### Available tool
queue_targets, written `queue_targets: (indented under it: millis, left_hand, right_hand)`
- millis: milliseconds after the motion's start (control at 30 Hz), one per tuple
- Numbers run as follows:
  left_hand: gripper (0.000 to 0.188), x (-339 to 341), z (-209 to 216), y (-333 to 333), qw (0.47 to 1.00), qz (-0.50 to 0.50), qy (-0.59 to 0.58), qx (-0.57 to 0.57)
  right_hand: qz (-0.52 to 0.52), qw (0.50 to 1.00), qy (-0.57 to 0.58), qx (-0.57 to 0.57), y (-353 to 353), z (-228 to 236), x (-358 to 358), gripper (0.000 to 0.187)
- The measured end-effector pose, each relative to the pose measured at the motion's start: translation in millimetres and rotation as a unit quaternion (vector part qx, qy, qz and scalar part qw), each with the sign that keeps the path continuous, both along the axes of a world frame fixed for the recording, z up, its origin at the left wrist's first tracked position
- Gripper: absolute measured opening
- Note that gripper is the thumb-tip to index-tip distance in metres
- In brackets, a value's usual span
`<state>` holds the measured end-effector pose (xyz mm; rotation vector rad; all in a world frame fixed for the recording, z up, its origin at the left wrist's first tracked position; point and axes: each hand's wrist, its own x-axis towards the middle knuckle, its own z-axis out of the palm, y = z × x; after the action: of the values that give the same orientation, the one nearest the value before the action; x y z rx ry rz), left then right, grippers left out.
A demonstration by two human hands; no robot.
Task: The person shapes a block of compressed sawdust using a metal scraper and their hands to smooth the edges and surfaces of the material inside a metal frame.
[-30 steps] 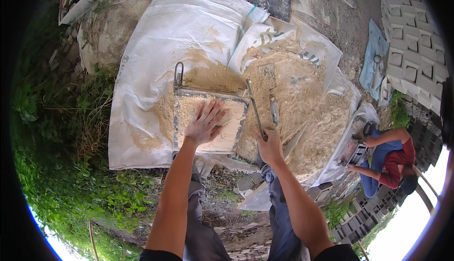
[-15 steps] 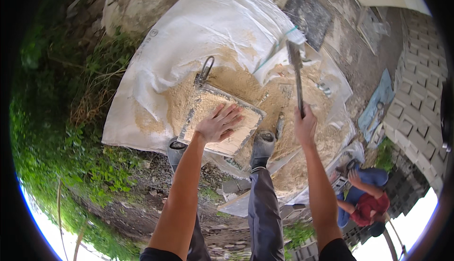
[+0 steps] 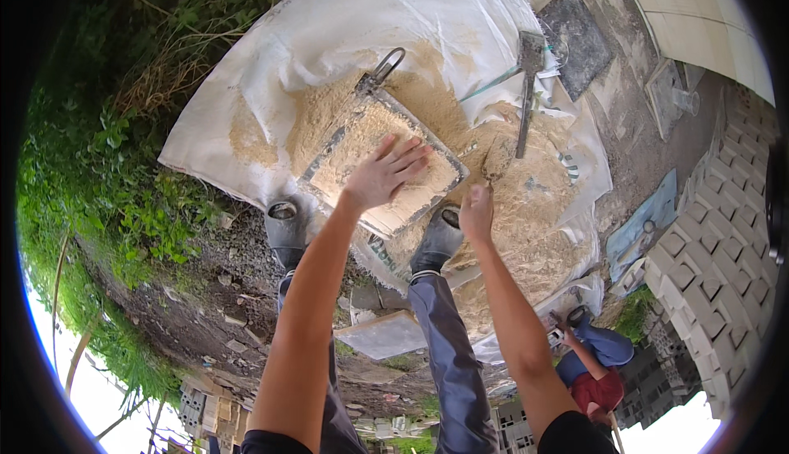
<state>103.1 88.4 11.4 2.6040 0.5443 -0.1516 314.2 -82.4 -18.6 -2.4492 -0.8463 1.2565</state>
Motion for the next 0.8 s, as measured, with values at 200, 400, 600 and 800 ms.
queue_targets:
  millis: [200,400,600,800]
  left_hand:
    - [0.038,-36,35,-80,0.902,0.399,-0.163,-0.03]
    - [0.037,-208,-8,-20,0.843,0.517,0.024,0.146]
    - [0.074,-289,-42,37,0.35,0.933,0.057,-0.068]
    - [0.033,-260,45,36,0.642,0.754,-0.066,-0.123]
  right_hand:
    - [0.019,0.956,-0.255,-0.145,-49,-33,48,0.075]
    - [0.017,0.962,-0.224,-0.155,-2,7,1,0.035]
    - [0.17,0.943,0.213,-0.191,-8,60,-140,0.032]
    - [0.092,0.948,0.265,-0.152,58,98,-256,0.041]
